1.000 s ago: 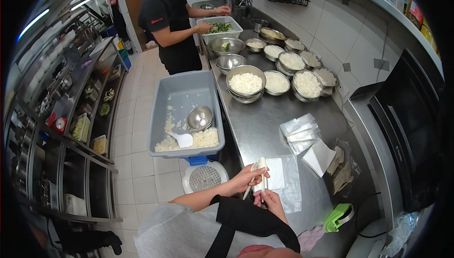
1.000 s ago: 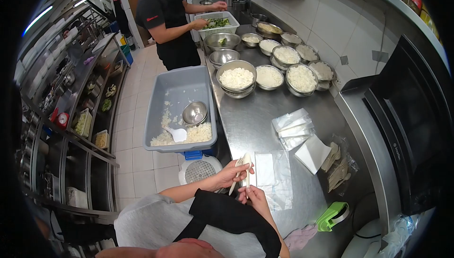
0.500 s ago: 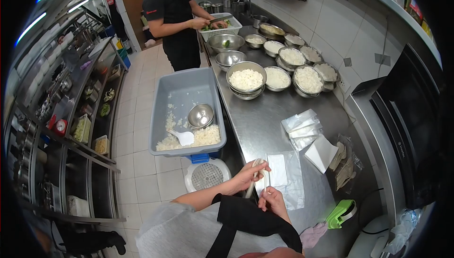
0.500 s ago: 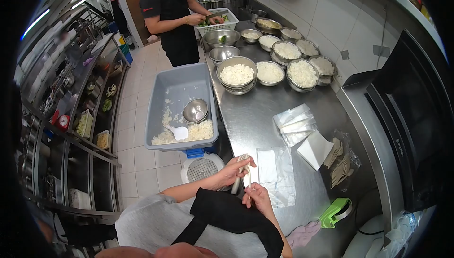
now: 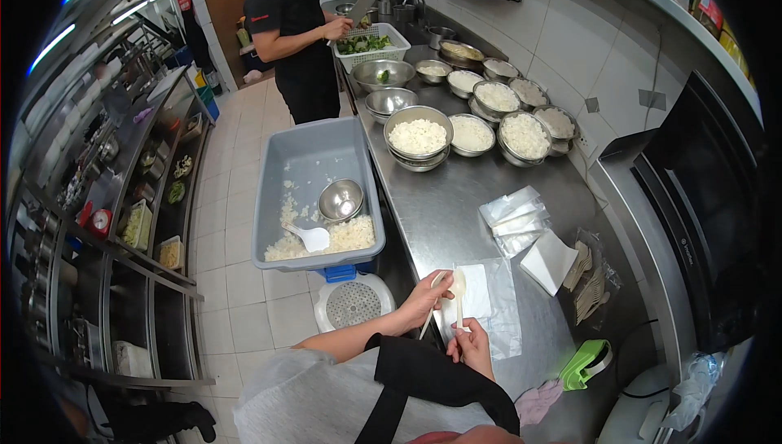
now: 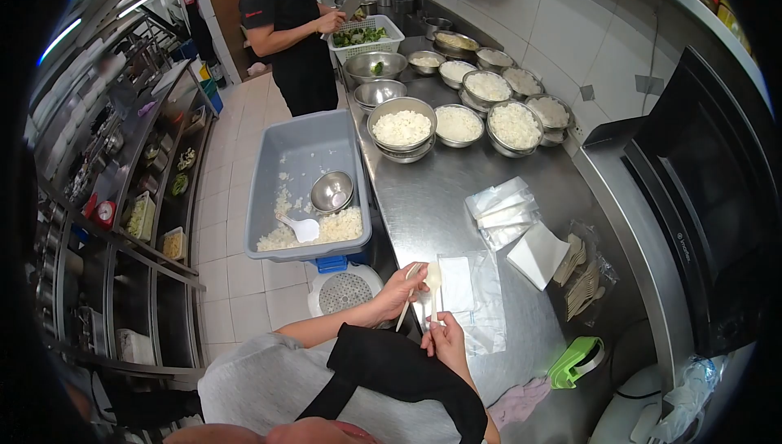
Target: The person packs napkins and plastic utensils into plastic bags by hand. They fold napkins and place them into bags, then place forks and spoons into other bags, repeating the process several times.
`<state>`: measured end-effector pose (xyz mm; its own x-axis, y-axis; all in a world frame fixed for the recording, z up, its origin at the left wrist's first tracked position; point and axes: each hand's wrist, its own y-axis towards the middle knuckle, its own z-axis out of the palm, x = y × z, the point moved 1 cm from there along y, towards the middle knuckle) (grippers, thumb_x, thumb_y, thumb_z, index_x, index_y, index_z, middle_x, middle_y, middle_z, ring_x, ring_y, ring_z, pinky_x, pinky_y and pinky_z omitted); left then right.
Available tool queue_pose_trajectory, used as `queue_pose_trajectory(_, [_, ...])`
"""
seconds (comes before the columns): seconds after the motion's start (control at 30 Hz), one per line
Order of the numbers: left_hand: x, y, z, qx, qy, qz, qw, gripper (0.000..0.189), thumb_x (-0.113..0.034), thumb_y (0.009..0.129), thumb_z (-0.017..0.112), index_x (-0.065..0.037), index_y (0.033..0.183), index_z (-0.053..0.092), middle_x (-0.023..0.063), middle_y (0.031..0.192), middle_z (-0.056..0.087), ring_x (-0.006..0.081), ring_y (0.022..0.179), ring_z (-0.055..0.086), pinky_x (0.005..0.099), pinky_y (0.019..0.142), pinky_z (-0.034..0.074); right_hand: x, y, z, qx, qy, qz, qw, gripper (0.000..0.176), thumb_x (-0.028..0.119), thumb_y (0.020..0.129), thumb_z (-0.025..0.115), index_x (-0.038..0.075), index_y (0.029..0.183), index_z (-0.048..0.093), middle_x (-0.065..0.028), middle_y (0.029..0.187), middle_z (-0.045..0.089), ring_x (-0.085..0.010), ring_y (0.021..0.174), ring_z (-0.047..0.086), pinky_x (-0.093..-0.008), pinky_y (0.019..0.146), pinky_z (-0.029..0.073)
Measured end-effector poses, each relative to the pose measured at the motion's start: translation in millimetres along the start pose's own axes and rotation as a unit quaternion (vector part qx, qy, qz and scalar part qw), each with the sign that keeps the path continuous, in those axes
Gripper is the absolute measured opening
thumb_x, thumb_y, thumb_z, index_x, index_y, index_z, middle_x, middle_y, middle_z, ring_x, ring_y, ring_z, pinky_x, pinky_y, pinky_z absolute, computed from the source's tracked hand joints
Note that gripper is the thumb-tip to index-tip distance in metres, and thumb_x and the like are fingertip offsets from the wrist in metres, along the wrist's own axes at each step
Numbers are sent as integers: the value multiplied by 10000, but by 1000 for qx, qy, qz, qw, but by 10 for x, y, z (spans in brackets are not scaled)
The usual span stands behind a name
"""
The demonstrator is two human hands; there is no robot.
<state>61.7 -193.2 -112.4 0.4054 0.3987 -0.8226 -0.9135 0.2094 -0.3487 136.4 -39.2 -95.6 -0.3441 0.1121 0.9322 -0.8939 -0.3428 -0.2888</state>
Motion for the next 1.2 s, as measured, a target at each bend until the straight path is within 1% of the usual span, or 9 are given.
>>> queue_pose_trajectory(0.23, [-109, -60, -114, -1, -135, 38, 990, 291, -367, 967, 321, -116, 1074, 422, 79, 1109, 563, 123, 821, 568, 184, 493, 370, -21, 18, -18, -38, 32, -36, 998, 159, 85, 930, 384, 25, 1076, 405, -102, 656, 577, -96, 439, 472, -194, 428, 383])
queue_pose_trajectory(0.37, [-189, -125, -20, 14, -85, 75, 993, 335, -376, 973, 282, -104, 931, 472, 121, 1191, 525, 161, 1013, 520, 282, 772, 442, -24, 37, 22, -36, 13, -24, 999, 166, 72, 927, 375, 24, 1084, 399, -108, 670, 584, -107, 492, 525, -198, 479, 420])
queue_pose_trajectory(0.4, [-167, -112, -49, 46, -63, 90, 993, 397, -394, 970, 280, -82, 996, 525, 124, 1254, 484, 178, 1123, 460, 341, 901, 395, -35, 46, 31, -39, 10, -24, 999, 170, 67, 925, 370, 19, 1085, 402, -123, 698, 598, -120, 538, 557, -205, 517, 438])
queue_pose_trajectory(0.5, [-146, -107, 27, 35, -10, 137, 990, 464, -407, 966, 279, -64, 1196, 491, 114, 1304, 444, 195, 1165, 436, 356, 927, 390, 53, 36, 84, -2, 34, -8, 999, 174, 60, 923, 365, 9, 1084, 409, -150, 762, 623, -151, 621, 606, -218, 585, 463])
queue_pose_trajectory(0.53, [-91, -66, 0, 60, 12, 145, 988, 528, -426, 961, 279, -65, 1337, 365, 104, 1345, 403, 218, 1203, 408, 363, 944, 380, 87, 35, 106, 37, 60, 8, 997, 173, 58, 923, 365, 3, 1080, 413, -162, 798, 633, -168, 659, 622, -224, 615, 470])
queue_pose_trajectory(0.7, [-195, -130, 142, 69, -34, 130, 989, 519, -403, 966, 281, -96, 1384, 273, 113, 1301, 416, 193, 1119, 472, 340, 895, 428, 83, 77, 124, 118, 60, 16, 991, 236, 92, 935, 361, -15, 1137, 421, -179, 846, 639, -191, 708, 629, -244, 657, 472])
queue_pose_trajectory(0.9, [-259, -153, 166, 7, -81, 182, 980, 378, -154, 939, 423, -92, 1305, 353, 81, 930, 580, 100, 634, 541, 186, 498, 444, 153, 67, 242, 121, 85, 13, 989, 306, 160, 936, 404, -16, 1186, 418, -146, 841, 629, -154, 687, 590, -246, 663, 461])
queue_pose_trajectory(1.07, [-313, -117, 178, 9, -65, 198, 978, 250, -183, 924, 485, -37, 1126, 484, 43, 825, 557, 75, 617, 524, 191, 507, 447, 176, 72, 398, 38, -18, -53, 998, 302, 114, 874, 553, -6, 1134, 456, -22, 666, 529, -69, 558, 484, -190, 513, 375])
queue_pose_trajectory(1.2, [-324, -91, 165, 23, -86, 203, 975, 192, -182, 926, 481, -28, 1036, 509, 42, 822, 555, 77, 620, 530, 201, 516, 455, 112, 125, 293, 2, -17, -44, 999, 247, 141, 901, 512, -14, 1093, 505, 4, 584, 470, -57, 489, 415, -185, 468, 326])
